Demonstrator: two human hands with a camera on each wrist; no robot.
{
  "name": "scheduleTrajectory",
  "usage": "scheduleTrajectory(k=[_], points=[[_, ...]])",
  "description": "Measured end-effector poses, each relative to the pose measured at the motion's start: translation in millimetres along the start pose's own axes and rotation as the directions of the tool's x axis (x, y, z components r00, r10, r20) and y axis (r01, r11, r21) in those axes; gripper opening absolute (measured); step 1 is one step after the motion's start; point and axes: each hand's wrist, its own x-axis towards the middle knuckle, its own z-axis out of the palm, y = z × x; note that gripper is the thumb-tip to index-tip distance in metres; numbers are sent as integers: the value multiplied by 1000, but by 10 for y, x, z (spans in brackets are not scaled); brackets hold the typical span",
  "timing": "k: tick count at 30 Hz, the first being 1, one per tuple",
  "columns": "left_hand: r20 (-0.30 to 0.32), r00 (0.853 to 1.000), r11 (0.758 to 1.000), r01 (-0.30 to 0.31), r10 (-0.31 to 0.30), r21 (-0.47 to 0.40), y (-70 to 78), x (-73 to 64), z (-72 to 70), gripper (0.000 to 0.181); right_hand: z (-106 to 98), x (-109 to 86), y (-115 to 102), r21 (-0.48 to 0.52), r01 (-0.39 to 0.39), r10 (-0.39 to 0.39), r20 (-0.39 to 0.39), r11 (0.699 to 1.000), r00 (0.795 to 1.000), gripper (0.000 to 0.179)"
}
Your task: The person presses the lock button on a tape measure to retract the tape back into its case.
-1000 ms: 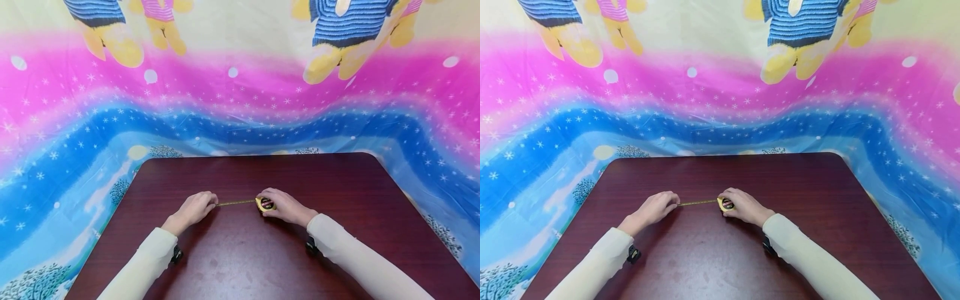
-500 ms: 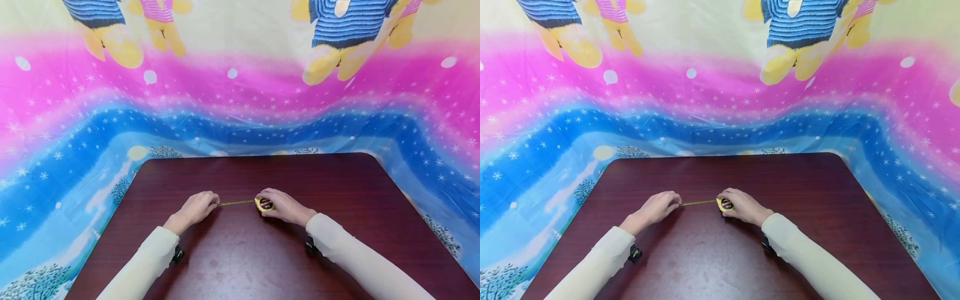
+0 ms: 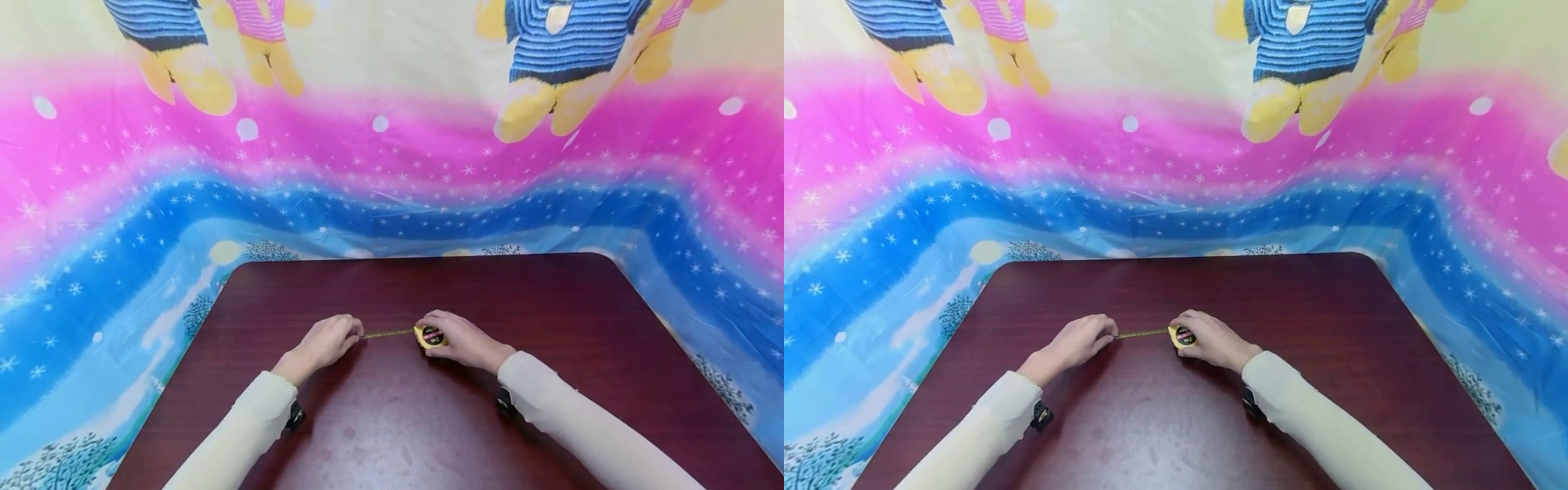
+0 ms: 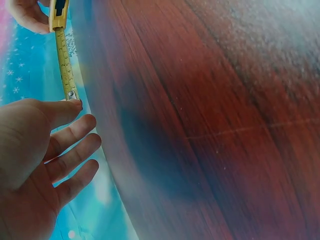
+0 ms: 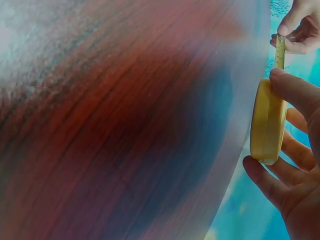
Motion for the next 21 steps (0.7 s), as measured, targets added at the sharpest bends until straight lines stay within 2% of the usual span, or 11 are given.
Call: scheduleTrajectory(k=[21], points=[[-3,1000,1000,-26,26,-8,42,52,69,5,58,22,3,4,11,-11,-7,1000,1000,52]])
